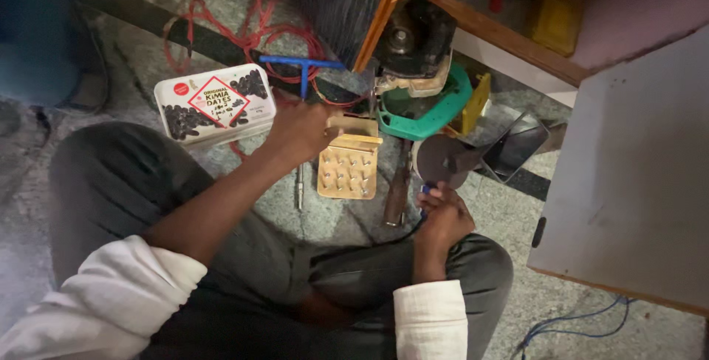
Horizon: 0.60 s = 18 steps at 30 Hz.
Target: The person sits on the floor and uses a tape measure to measure a metal rod. They then use a hammer to tap a small metal piece into a wooden block and handle small metal fasteners from a tray.
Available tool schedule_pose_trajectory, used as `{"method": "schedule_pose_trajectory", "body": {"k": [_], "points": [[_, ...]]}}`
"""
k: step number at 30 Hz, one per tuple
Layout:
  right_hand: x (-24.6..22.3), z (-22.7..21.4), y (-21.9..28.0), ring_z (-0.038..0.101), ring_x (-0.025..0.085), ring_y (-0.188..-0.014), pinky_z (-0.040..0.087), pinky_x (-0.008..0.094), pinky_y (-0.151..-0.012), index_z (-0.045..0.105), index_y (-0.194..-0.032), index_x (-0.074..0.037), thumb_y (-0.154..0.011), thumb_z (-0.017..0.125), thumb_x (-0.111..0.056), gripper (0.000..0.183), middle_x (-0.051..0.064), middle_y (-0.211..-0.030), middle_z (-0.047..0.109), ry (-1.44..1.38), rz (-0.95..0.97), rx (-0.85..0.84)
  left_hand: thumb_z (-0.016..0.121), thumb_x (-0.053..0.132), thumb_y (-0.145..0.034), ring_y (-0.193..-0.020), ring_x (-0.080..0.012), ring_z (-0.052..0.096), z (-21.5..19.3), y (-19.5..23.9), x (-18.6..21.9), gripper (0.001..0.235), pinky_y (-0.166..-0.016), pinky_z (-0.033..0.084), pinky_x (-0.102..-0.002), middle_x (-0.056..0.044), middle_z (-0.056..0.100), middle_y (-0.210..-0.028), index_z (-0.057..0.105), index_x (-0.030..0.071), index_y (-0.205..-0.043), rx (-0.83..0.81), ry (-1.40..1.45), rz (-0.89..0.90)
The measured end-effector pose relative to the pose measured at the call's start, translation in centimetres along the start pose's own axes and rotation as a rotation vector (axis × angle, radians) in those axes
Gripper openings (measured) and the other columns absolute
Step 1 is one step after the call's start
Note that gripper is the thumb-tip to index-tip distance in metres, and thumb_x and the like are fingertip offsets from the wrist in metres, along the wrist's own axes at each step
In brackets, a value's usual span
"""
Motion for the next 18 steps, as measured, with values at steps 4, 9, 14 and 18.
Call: {"method": "schedule_pose_trajectory", "body": {"k": [4, 9, 14, 18], "points": [[0.5, 0.4, -0.2, 0.068, 0.027, -0.059, 0.06, 0.039, -0.056, 0.068, -0.1, 0.012, -0.093, 0.06, -0.007, 0.021, 0.018, -0.081, 0.069, -0.039, 0.003, -0.025, 0.075, 0.033, -0.084, -0.1, -0.0379, 0.07, 0.5, -0.1, 0.4, 0.041, -0.087, 0.053, -0.055, -0.019, 0.074, -0.105, 0.073, 0.017, -0.121, 0.09, -0.041, 0.101], [1.7, 0.0, -0.6, 0.068, 0.029, -0.06, 0.06, 0.04, -0.056, 0.068, -0.101, 0.011, -0.091, 0.061, -0.007, 0.022, 0.018, -0.082, 0.069, -0.059, 0.081, -0.021, 0.071, 0.034, -0.088, -0.104, -0.0387, 0.069, 2.6, -0.4, -1.0, 0.037, -0.089, 0.054, -0.055, -0.019, 0.073, -0.108, 0.072, 0.013, -0.119, -0.01, -0.021, 0.027], [2.8, -0.1, -0.8, 0.068, 0.028, -0.064, 0.059, 0.039, -0.06, 0.068, -0.102, 0.01, -0.092, 0.062, -0.013, 0.026, 0.016, -0.083, 0.068, -0.075, 0.181, -0.044, 0.068, 0.032, -0.089, -0.102, -0.0401, 0.069, 3.1, -0.5, -1.2, 0.036, -0.087, 0.055, -0.055, -0.019, 0.073, -0.105, 0.071, 0.015, -0.121, -0.061, -0.04, -0.01], [3.3, -0.2, -1.1, 0.067, 0.029, -0.065, 0.059, 0.04, -0.061, 0.067, -0.101, 0.009, -0.091, 0.063, -0.013, 0.025, 0.016, -0.083, 0.067, -0.07, 0.216, -0.039, 0.068, 0.033, -0.088, -0.1, -0.038, 0.07, 2.5, -0.4, -0.5, 0.038, -0.086, 0.056, -0.055, -0.019, 0.074, -0.102, 0.07, 0.015, -0.122, -0.044, -0.042, 0.024]]}}
Point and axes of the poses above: each hand's wrist, its own y-axis away from the middle knuckle, its own z-axis out of the palm, x = y × z, the point moved 8 cm from there along -y, towards the middle knuckle
